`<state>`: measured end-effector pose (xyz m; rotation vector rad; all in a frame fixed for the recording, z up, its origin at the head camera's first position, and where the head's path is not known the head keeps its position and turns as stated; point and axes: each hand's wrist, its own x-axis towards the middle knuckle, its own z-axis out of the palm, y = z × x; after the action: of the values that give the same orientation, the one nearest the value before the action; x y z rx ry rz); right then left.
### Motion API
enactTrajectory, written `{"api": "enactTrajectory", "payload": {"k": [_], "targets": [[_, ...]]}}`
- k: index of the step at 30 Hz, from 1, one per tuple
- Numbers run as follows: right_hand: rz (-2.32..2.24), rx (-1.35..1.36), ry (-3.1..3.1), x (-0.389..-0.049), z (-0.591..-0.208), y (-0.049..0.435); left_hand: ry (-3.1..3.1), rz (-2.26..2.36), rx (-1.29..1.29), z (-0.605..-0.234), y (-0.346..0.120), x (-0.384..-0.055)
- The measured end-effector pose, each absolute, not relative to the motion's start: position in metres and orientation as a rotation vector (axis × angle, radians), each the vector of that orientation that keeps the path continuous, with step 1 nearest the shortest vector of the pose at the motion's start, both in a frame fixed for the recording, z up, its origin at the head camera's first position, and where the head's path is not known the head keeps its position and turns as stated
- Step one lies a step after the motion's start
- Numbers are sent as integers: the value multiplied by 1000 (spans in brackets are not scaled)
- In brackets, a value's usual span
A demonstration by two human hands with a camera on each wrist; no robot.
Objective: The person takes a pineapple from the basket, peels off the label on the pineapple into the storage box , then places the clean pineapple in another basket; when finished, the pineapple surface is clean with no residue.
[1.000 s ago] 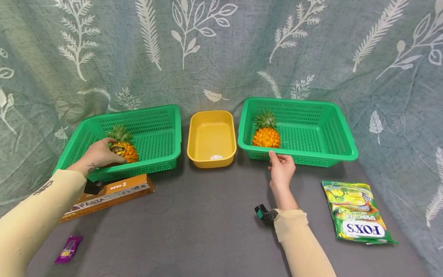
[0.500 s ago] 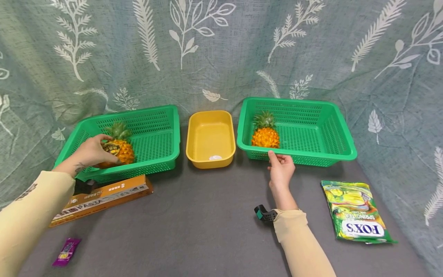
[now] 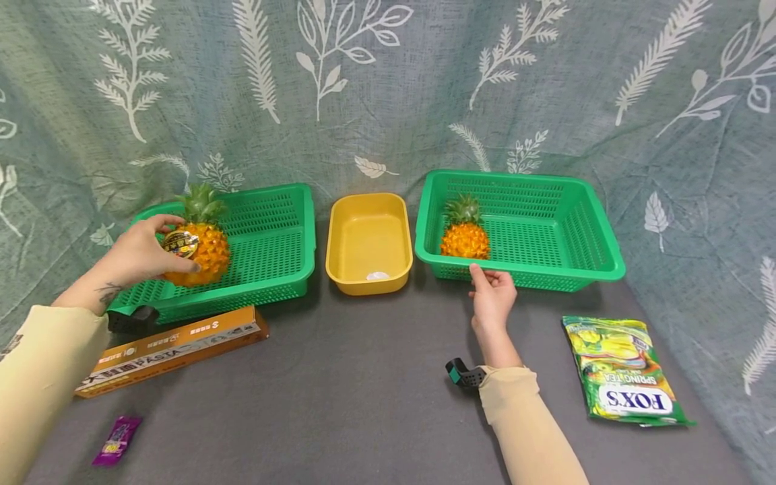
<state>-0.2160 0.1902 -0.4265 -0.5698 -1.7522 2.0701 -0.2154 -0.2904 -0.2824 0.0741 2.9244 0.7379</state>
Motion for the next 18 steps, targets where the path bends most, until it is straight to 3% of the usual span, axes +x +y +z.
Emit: {"api": "enactTrajectory", "payload": {"k": [18], "targets": [[2062,-542,-1772,-214,-425,190,2978,845,360,-241,-216,-176]]}}
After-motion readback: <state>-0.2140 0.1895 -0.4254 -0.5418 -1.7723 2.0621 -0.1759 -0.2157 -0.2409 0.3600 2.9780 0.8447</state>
